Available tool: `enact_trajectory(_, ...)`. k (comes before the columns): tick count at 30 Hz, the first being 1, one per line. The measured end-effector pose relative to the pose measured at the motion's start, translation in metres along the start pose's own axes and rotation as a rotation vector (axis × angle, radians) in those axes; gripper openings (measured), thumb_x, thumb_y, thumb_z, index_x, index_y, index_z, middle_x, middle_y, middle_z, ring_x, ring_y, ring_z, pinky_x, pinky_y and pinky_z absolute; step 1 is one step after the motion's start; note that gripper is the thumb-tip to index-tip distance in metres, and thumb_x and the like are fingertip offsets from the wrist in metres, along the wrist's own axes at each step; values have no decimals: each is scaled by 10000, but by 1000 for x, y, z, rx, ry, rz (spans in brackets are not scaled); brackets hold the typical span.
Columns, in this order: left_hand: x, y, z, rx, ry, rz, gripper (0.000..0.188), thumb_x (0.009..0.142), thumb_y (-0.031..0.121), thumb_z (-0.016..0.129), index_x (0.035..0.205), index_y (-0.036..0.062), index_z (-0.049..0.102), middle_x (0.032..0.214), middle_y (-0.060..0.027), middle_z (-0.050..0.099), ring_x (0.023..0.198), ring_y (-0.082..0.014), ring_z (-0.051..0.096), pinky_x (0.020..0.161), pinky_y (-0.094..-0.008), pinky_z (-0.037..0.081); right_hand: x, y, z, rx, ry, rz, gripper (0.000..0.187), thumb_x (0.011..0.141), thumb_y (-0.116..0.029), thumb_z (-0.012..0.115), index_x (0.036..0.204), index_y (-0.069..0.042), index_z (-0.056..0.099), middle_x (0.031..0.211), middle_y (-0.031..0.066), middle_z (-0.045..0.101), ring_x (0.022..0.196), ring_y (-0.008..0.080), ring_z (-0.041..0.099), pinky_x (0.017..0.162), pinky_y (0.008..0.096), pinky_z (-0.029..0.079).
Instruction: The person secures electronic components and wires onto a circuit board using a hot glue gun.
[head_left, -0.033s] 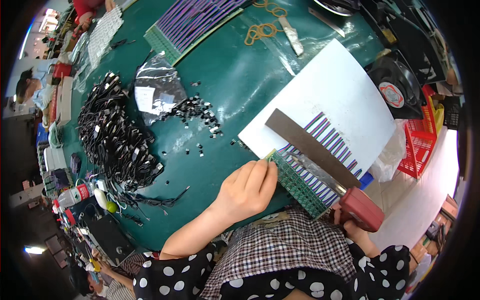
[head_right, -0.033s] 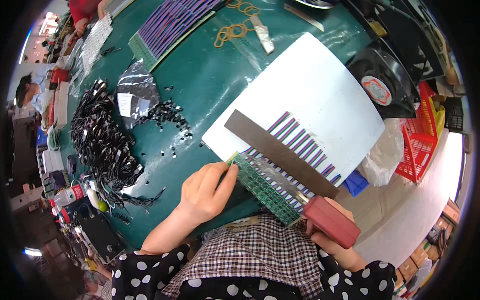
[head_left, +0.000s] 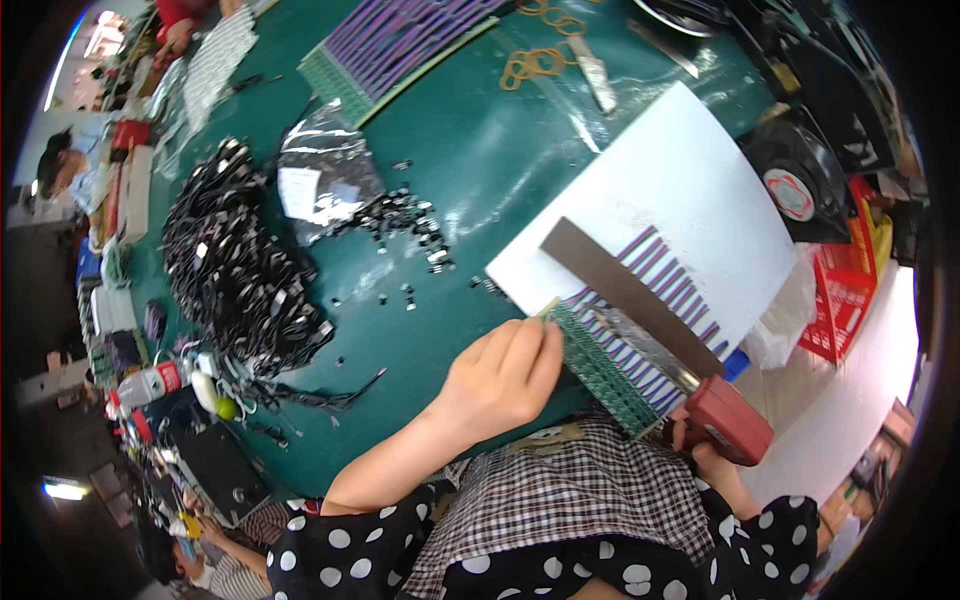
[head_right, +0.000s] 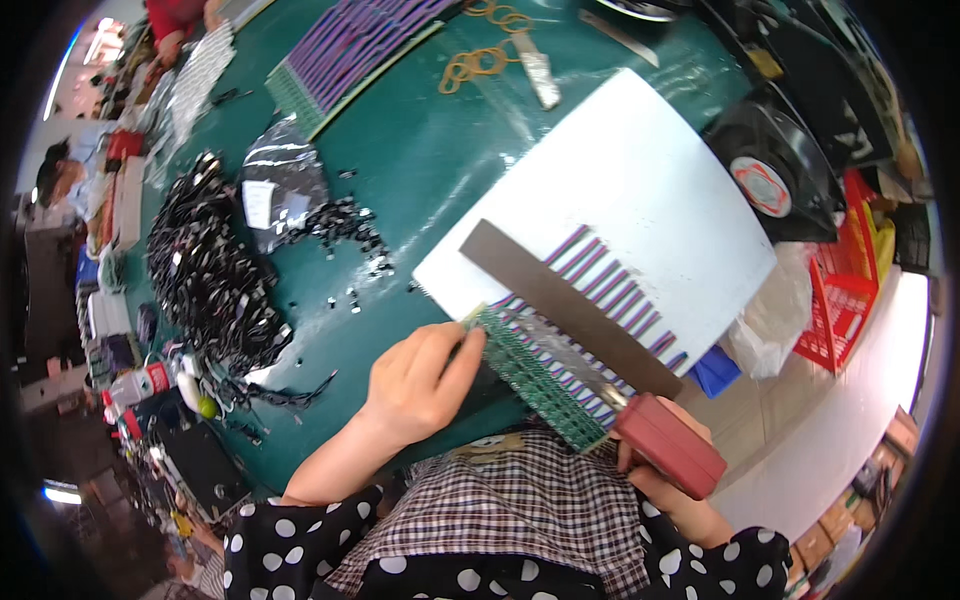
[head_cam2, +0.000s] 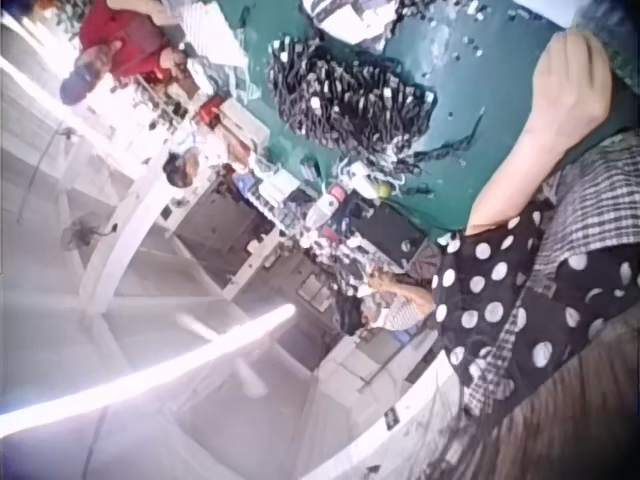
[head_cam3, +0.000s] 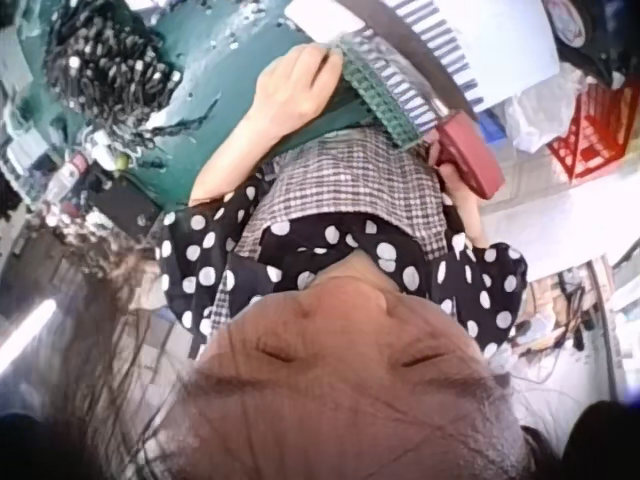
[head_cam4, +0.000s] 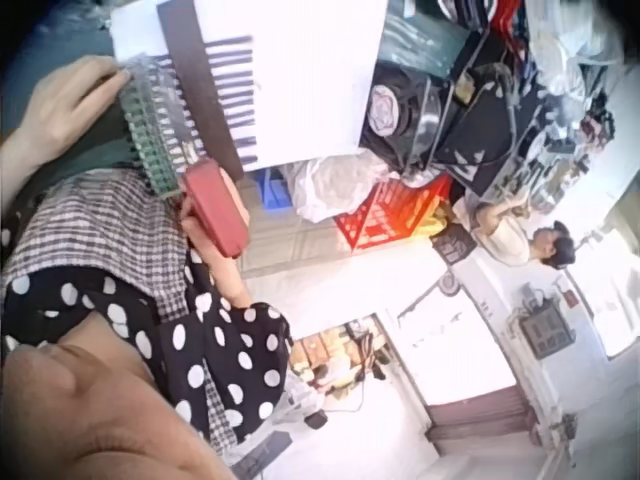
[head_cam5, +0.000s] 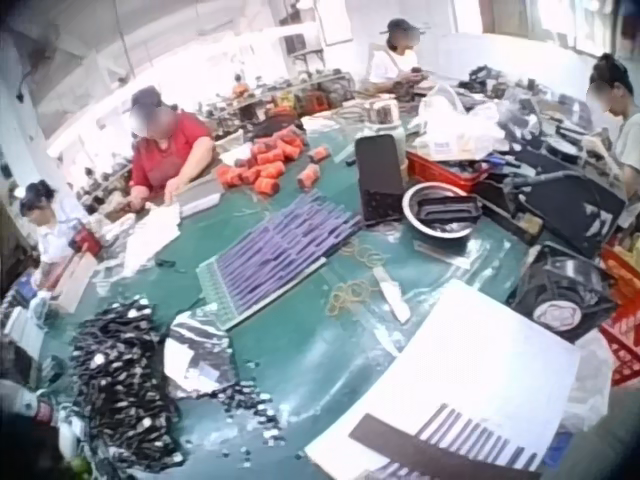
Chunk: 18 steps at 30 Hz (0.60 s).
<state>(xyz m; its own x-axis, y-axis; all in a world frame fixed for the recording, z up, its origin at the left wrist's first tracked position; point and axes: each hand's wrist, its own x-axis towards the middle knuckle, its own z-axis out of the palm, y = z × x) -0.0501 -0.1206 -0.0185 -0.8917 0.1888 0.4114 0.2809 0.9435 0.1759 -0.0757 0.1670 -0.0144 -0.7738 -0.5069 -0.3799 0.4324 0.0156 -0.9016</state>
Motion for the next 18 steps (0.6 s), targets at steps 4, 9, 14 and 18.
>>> enact_trajectory(4,-1,3,-3,-26,-72,7,265,669,53,626,923,-23,614,853,-91,555,751,-186,605,574,-248,481,-20,7,-8,-97,55,41,818,690,-623,688,1168,16,508,1006,59,577,630,129,510,567,240,392)
enact_trajectory(9,-19,5,-29,-22,-79,-394,299,712,72,666,1005,35,622,933,-111,589,828,-240,610,646,-315,504,-9,8,-11,-139,32,43,799,694,-651,665,1133,1,519,982,43,549,615,115,497,557,249,368)
enact_trajectory(14,-95,-29,-67,49,-258,-906,313,674,51,723,951,22,581,939,-102,573,874,-303,520,771,-364,413,-13,8,-15,-132,62,16,789,703,-644,663,1130,3,518,1004,51,546,610,116,498,566,255,371)
enact_trajectory(18,-121,-40,-67,-163,-193,-962,163,700,-11,684,844,-8,607,815,-94,574,783,-242,530,729,-322,425,-11,11,-16,-103,25,24,780,718,-627,662,1139,13,514,995,52,548,617,121,500,578,259,374)
